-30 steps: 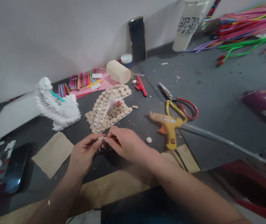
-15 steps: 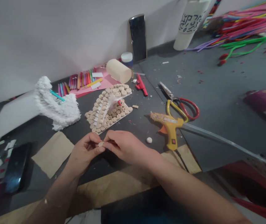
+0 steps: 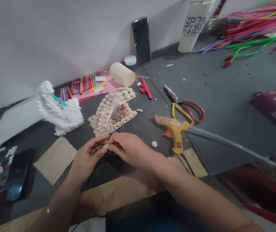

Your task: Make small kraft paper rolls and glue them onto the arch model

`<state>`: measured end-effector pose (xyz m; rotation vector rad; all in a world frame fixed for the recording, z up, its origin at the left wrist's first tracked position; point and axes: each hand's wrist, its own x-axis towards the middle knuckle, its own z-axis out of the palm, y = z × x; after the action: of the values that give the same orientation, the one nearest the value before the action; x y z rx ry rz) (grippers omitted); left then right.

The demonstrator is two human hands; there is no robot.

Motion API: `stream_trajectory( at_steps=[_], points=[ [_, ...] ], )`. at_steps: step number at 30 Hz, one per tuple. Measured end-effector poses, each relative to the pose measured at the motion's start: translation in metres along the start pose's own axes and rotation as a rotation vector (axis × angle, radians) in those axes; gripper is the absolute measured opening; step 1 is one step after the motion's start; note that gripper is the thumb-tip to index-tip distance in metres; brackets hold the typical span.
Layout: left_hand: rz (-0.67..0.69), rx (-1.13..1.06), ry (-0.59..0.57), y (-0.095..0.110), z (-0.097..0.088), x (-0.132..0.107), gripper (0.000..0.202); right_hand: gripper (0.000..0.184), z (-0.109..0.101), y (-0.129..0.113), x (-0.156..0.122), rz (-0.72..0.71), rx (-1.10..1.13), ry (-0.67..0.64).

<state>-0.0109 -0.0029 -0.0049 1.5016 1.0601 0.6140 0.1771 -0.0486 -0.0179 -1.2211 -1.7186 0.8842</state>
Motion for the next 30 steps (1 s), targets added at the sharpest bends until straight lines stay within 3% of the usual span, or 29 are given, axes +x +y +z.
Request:
stream_trajectory(
  at_steps=[6, 15, 23, 30],
  points=[
    [0.069, 0.105, 0.050, 0.005, 0.006, -0.004, 0.019, 0.018, 0.000, -0.001, 0.000, 0.156, 0.022, 0.060],
    [0.066, 0.120, 0.120, 0.006, 0.004, 0.000, 0.022, 0.009, -0.005, -0.002, -0.002, 0.130, 0.060, 0.036],
    [0.031, 0.096, 0.110, 0.001, 0.004, 0.000, 0.021, 0.007, -0.005, -0.001, -0.002, 0.185, 0.051, 0.020],
    [0.045, 0.082, 0.136, -0.004, 0.006, 0.002, 0.019, 0.005, -0.001, -0.005, -0.003, 0.148, 0.009, 0.007]
  ],
)
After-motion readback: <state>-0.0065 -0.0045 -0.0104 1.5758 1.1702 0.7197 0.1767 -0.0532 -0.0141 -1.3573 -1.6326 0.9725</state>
